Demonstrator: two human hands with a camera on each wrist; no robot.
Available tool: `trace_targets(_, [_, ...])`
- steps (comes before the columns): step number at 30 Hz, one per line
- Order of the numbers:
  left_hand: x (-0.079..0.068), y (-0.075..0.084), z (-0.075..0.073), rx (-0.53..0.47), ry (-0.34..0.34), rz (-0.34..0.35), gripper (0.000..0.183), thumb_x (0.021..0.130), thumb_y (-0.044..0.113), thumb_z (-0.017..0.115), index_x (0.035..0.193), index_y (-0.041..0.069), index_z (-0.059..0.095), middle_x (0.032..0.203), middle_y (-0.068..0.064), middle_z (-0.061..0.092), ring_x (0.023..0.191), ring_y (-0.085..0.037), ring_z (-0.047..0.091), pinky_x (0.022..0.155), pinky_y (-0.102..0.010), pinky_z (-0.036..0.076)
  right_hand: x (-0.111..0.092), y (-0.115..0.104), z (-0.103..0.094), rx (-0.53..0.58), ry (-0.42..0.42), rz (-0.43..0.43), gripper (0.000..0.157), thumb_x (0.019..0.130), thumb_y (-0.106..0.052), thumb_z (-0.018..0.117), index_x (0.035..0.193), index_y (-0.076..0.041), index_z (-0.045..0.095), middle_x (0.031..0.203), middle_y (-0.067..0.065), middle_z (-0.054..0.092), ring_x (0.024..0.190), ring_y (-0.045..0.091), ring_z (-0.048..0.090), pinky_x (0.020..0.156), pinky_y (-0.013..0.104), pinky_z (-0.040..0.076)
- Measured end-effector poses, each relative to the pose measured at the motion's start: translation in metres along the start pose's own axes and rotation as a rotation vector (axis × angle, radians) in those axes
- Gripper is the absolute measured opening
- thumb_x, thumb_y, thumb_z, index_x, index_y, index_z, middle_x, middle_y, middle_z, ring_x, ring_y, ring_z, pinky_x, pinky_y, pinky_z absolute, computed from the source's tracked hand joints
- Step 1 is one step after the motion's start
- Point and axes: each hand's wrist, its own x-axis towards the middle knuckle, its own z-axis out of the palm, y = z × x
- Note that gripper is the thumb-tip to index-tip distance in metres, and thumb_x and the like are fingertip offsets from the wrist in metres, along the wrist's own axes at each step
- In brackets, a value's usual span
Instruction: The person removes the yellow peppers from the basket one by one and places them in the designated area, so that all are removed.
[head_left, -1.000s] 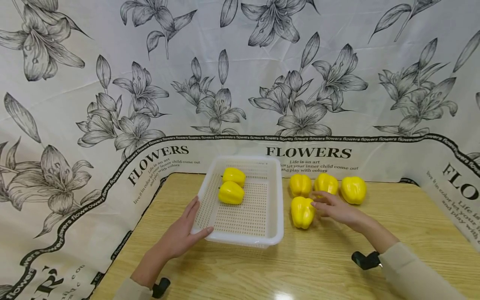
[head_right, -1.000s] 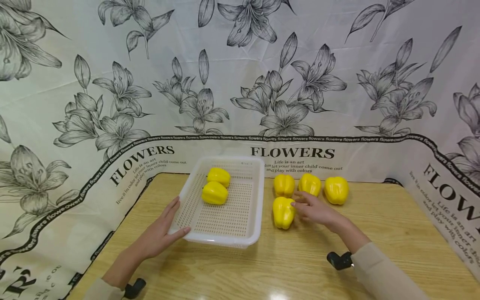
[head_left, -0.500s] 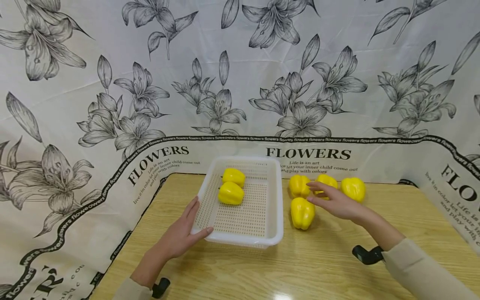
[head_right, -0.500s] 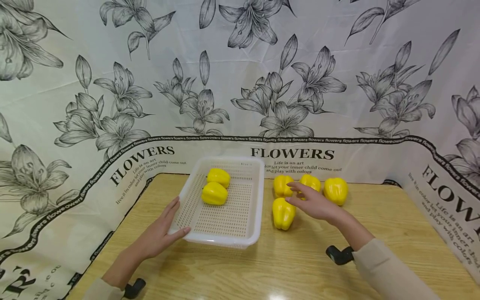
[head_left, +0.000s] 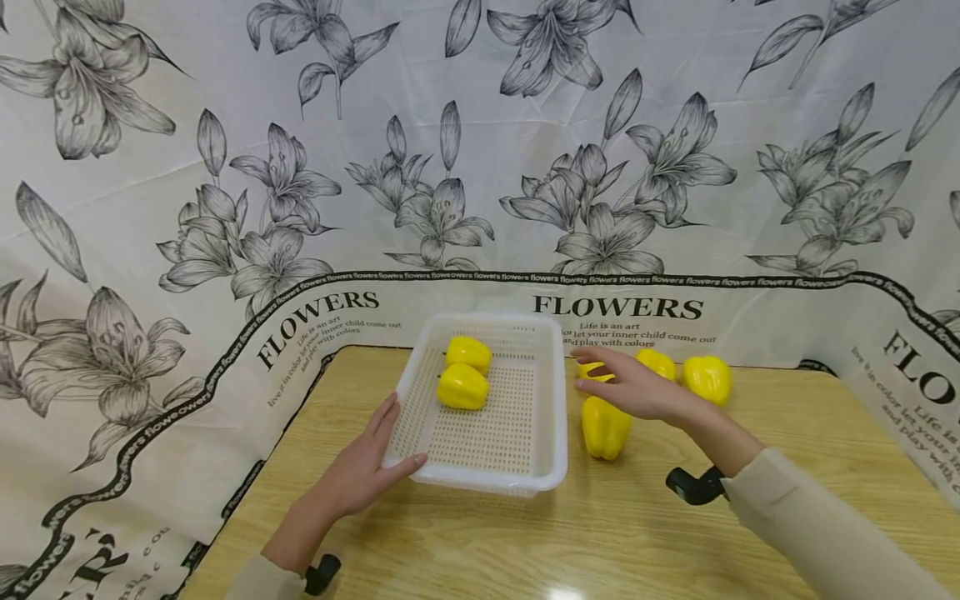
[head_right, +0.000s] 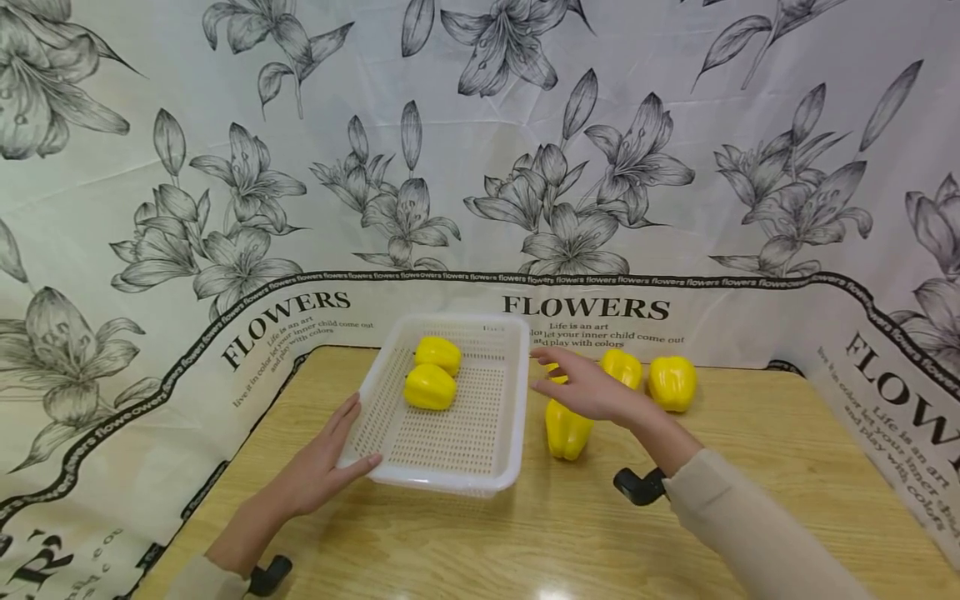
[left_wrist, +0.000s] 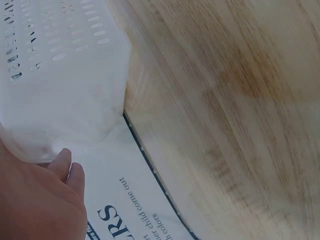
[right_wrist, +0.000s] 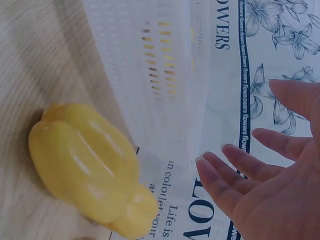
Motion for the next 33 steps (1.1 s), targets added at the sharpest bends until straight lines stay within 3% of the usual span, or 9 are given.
trace_targets(12, [0.000, 0.001, -0.002, -0.012, -0.007, 0.003, 0.105, 0.093, 0.074, 0.052, 0.166, 0.011, 0.009, 0.172, 0.001, -0.001, 0.151, -0.037, 0.029, 0.117, -0.057, 0.034, 0.043, -0.017, 0.028, -0.014, -0.102, -0.105, 0.047, 0.107, -0.025, 0.056, 0.145, 0.003, 0.050, 0.148, 0.024, 0.051, 0.131, 0.047, 0.052, 0.108, 0.057, 0.046])
trace_targets(21, [0.002, 0.001, -0.003, -0.007, -0.016, 0.000, 0.107, 0.092, 0.077, 0.050, 0.166, 0.011, 0.008, 0.173, 0.001, -0.001, 0.151, -0.036, 0.030, 0.117, -0.057, 0.035, 0.084, -0.046, 0.045, -0.056, -0.171, -0.159, 0.048, 0.105, -0.023, 0.058, 0.147, -0.001, 0.049, 0.149, 0.021, 0.051, 0.132, 0.042, 0.053, 0.108, 0.052, 0.047])
trace_targets(26, [0.003, 0.001, -0.004, -0.004, -0.007, 0.001, 0.107, 0.092, 0.077, 0.050, 0.166, 0.011, 0.009, 0.173, 0.000, 0.000, 0.150, -0.037, 0.031, 0.116, -0.058, 0.035, 0.110, -0.055, 0.058, -0.064, -0.200, -0.137, 0.054, 0.103, -0.028, 0.061, 0.149, -0.003, 0.047, 0.150, 0.023, 0.050, 0.135, 0.043, 0.050, 0.110, 0.055, 0.045])
trace_targets(33, [0.003, -0.002, -0.001, -0.006, -0.006, -0.004, 0.105, 0.093, 0.075, 0.052, 0.166, 0.013, 0.007, 0.173, 0.001, -0.001, 0.150, -0.037, 0.032, 0.115, -0.059, 0.036, 0.136, -0.057, 0.079, -0.076, -0.212, -0.045, 0.068, 0.096, -0.023, 0.071, 0.154, -0.005, 0.041, 0.154, 0.022, 0.045, 0.142, 0.039, 0.044, 0.114, 0.054, 0.040])
